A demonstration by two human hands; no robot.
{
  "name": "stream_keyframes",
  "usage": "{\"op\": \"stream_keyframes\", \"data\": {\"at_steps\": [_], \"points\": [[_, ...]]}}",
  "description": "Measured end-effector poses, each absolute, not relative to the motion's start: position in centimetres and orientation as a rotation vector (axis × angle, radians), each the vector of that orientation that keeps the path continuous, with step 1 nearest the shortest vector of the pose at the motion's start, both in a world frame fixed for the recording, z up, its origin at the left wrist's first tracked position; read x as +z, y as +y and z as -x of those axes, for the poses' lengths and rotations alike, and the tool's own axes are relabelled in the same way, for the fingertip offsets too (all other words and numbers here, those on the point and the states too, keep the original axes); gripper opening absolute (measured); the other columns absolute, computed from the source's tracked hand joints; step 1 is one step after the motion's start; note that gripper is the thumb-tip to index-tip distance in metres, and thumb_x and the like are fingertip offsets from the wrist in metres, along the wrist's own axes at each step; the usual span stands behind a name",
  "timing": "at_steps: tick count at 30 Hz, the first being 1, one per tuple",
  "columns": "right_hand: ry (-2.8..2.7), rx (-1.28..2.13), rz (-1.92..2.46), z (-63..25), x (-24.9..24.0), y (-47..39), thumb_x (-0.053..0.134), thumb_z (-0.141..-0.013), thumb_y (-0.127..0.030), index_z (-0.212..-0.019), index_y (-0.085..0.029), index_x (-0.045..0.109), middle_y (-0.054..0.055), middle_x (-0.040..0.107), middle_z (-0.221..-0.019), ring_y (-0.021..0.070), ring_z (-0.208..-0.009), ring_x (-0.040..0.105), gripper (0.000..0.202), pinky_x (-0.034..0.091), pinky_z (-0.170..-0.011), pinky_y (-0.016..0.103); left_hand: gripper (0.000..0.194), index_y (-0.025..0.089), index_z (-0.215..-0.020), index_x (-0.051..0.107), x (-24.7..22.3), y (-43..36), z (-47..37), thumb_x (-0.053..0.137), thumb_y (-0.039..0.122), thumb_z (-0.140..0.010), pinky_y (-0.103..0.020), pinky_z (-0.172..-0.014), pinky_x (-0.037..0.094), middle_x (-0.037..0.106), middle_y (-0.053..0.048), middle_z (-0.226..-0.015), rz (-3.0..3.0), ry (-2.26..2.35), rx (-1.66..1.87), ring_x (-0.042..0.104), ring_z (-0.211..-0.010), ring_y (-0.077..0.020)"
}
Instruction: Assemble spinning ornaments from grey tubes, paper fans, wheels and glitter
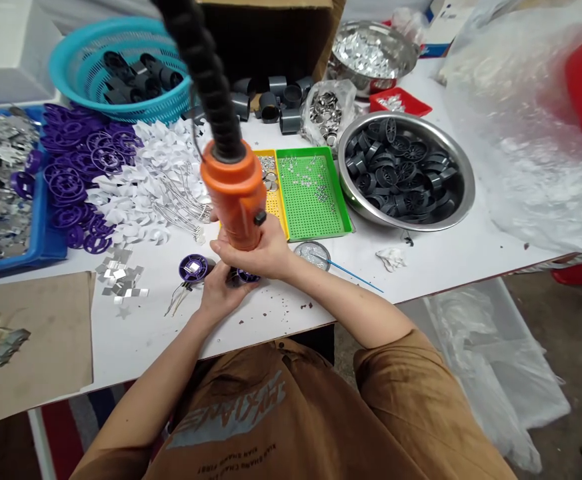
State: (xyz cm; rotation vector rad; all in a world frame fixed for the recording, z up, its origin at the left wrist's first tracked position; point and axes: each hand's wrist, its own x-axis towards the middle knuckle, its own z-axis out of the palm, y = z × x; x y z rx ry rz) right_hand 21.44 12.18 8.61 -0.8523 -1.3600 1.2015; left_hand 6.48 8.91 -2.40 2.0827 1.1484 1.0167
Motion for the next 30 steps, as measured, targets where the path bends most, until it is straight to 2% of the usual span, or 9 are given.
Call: {"op": "stream_keyframes", "data": {"at_steps": [7, 11, 13, 17, 20, 24, 30], "points": [[-1.459, 1.304, 0.794, -21.4, 8.1, 14.0, 0.067, -0.065, -0.021, -0.084, -0.020, 0.054, -0.005, 0.055, -0.066, 0.0095, -0.058, 0.051, 0.023, 0.048, -0.060, 0.028, 0.046, 0.019, -0.103, 0.056, -2.8, 9.0, -6.5, 0.073, 0.050, -0.073, -0.038, -0.075, 0.054, 0.067, -0.006, -0.093, -2.087, 1.154, 1.053, 0.065, -0.087, -0.0230], [-1.489, 1.166, 0.817, -21.1, 7.3, 14.0, 0.067, -0.063, -0.021, -0.071, -0.020, 0.053, -0.004, 0.054, -0.066, 0.0100, -0.061, 0.051, 0.016, 0.047, -0.060, 0.027, 0.050, 0.018, -0.101, 0.057, -2.8, 9.0, -6.6, 0.074, 0.053, -0.070, -0.037, -0.072, 0.054, 0.067, -0.006, -0.087, -2.057, 1.205, 1.036, 0.065, -0.081, -0.0221], [-1.468, 1.140, 0.819, -21.2, 7.2, 13.8, 0.069, -0.064, -0.025, -0.073, -0.021, 0.054, -0.004, 0.055, -0.065, 0.0105, -0.059, 0.052, 0.019, 0.047, -0.058, 0.027, 0.051, 0.017, -0.102, 0.057, -2.6, 9.0, -6.6, 0.076, 0.052, -0.068, -0.037, -0.074, 0.055, 0.067, -0.006, -0.090, -2.031, 1.219, 1.025, 0.066, -0.082, -0.0223], [-1.356, 1.145, 0.779, -22.9, 8.1, 13.1, 0.074, -0.065, -0.042, -0.091, -0.022, 0.057, -0.006, 0.055, -0.059, 0.0103, -0.049, 0.052, 0.037, 0.048, -0.050, 0.027, 0.053, 0.018, -0.110, 0.057, -2.2, 8.9, -6.6, 0.079, 0.043, -0.067, -0.038, -0.086, 0.053, 0.069, -0.007, -0.104, -1.976, 1.199, 0.956, 0.066, -0.094, -0.0228], [-1.262, 0.950, 0.815, -25.1, 9.0, 11.8, 0.071, -0.071, -0.050, -0.084, -0.023, 0.058, -0.005, 0.055, -0.061, 0.0099, -0.050, 0.055, 0.032, 0.049, -0.048, 0.026, 0.054, 0.019, -0.110, 0.059, -2.3, 8.9, -6.6, 0.081, 0.038, -0.065, -0.036, -0.089, 0.052, 0.069, -0.006, -0.106, -1.925, 1.226, 0.926, 0.066, -0.096, -0.0217], [-1.188, 0.767, 0.903, -27.2, 9.1, 9.9, 0.069, -0.077, -0.045, -0.065, -0.020, 0.055, -0.005, 0.050, -0.058, 0.0075, -0.046, 0.053, 0.031, 0.052, -0.055, 0.029, 0.052, 0.019, -0.107, 0.061, -2.5, 9.0, -6.6, 0.081, 0.038, -0.064, -0.036, -0.088, 0.053, 0.070, -0.005, -0.103, -1.825, 1.249, 0.950, 0.066, -0.093, -0.0205], [-1.156, 0.752, 0.832, -27.1, 8.5, 8.9, 0.076, -0.070, -0.031, -0.073, -0.022, 0.054, -0.006, 0.054, -0.059, 0.0087, -0.047, 0.054, 0.024, 0.045, -0.047, 0.025, 0.049, 0.018, -0.106, 0.060, -2.6, 9.3, -6.6, 0.078, 0.043, -0.068, -0.035, -0.089, 0.052, 0.069, -0.006, -0.103, -1.756, 1.223, 0.961, 0.066, -0.095, -0.0193]]}}
